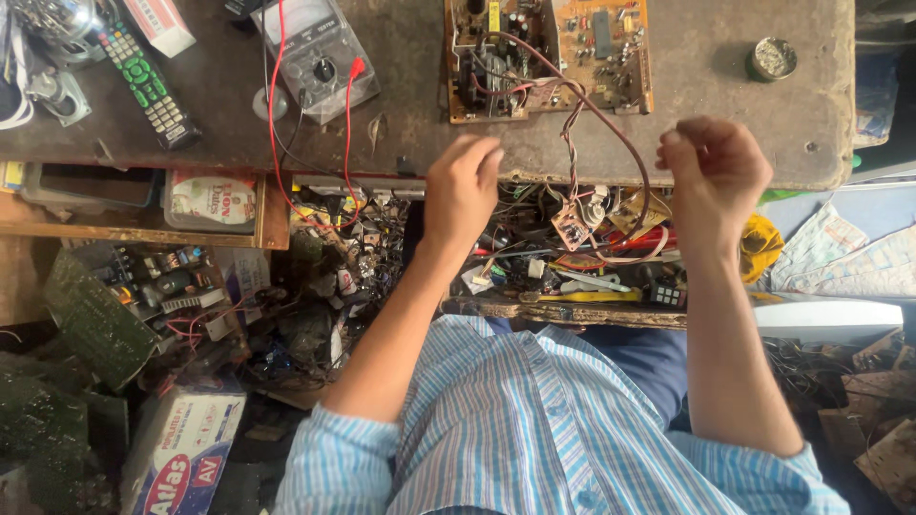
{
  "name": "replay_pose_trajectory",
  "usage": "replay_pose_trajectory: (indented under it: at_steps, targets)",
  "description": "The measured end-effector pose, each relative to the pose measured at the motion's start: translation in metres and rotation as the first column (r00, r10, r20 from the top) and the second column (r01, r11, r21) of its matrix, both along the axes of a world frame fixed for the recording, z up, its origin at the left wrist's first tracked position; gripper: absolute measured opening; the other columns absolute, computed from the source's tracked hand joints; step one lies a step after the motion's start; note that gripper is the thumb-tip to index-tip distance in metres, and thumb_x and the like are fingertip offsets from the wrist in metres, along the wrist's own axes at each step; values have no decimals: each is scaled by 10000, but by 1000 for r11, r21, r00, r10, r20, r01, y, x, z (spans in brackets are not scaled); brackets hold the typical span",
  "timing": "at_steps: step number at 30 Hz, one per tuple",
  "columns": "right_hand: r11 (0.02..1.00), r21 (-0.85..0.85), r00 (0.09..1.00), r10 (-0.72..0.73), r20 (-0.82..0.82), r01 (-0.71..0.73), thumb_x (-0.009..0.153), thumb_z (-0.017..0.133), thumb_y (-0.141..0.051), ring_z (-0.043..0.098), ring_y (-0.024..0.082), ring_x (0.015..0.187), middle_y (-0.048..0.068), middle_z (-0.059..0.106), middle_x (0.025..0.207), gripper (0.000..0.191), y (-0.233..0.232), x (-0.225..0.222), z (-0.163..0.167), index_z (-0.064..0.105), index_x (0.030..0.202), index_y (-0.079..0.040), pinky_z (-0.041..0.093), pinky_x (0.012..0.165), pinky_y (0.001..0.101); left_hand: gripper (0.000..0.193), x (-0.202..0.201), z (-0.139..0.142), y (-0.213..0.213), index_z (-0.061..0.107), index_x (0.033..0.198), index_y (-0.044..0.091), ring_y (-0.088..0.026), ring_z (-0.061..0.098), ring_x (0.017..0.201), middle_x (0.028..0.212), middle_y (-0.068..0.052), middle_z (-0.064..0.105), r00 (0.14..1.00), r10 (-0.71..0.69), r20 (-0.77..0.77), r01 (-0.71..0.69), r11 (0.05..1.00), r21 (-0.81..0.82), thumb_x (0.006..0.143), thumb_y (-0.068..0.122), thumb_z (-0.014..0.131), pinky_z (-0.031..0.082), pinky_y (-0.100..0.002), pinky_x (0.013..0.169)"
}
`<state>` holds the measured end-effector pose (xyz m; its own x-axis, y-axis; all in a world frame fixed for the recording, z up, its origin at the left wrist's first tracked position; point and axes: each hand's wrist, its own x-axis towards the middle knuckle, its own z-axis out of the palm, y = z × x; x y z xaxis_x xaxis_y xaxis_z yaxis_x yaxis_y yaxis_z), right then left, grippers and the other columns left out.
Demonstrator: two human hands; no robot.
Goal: The person uses a soldering iron to work on a green circuit board, then brushes the board with a small brush. They handle several wires and a cylindrical component, moving them around the workbench. The person continues to manipulate wires and components without completing a visible final assembly.
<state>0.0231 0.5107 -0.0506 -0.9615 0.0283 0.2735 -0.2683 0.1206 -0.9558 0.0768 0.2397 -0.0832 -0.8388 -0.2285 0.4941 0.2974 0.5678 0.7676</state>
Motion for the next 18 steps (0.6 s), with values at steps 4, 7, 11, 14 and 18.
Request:
replay_pose_trajectory:
  at_steps: [4, 7, 11, 14, 18]
  targets:
    - [999, 37, 1000, 7, -29, -6, 1017, 689, 66, 718, 122, 851, 72, 725, 1033, 106, -5, -42, -22, 692, 1106, 8, 627, 756, 271, 188, -43, -23, 21, 676, 1143, -28, -325, 726, 960, 1072, -178, 718, 999, 49, -9, -49, 994, -95, 976, 58, 674, 594, -403, 860]
    - [945, 322, 974, 117, -194, -50, 1031, 740, 67, 687, 164, 886, 121, 739, 1049, 118, -18, -58, -35, 729, 1139, 22, 588, 787, 300, 286, -57, -44, 40, 662, 1176, -55, -380, 700, 919, 1037, -229, 699, 984, 173, 41, -164, 974, -159, 933, 86, 718, 567, -443, 815]
    - [809, 587, 925, 248, -288, -34, 983, 777, 20, 710, 218, 817, 135, 714, 1047, 142, -43, -63, -41, 737, 1118, 1, 574, 704, 323, 264, -80, -66, 50, 676, 1186, -24, -340, 728, 891, 1019, -208, 725, 970, 244, 24, -237, 958, -164, 958, 108, 708, 588, -410, 792]
    - [750, 656, 906, 330, -266, -80, 968, 728, 5, 675, 320, 962, 180, 681, 1141, 202, -64, -65, -39, 698, 1168, 22, 570, 825, 386, 279, -97, -76, 47, 682, 1213, -9, -295, 747, 831, 968, -178, 744, 964, 264, 34, -251, 944, -213, 963, 115, 698, 604, -380, 743]
    - [714, 698, 858, 391, -332, -55, 988, 702, -11, 578, 420, 1176, 214, 660, 1251, 290, -73, -75, -35, 658, 1269, 44, 492, 1036, 486, 206, -107, -82, 44, 704, 1168, 35, -280, 753, 858, 987, -156, 747, 962, 269, -47, -272, 925, -266, 969, 89, 703, 613, -366, 753]
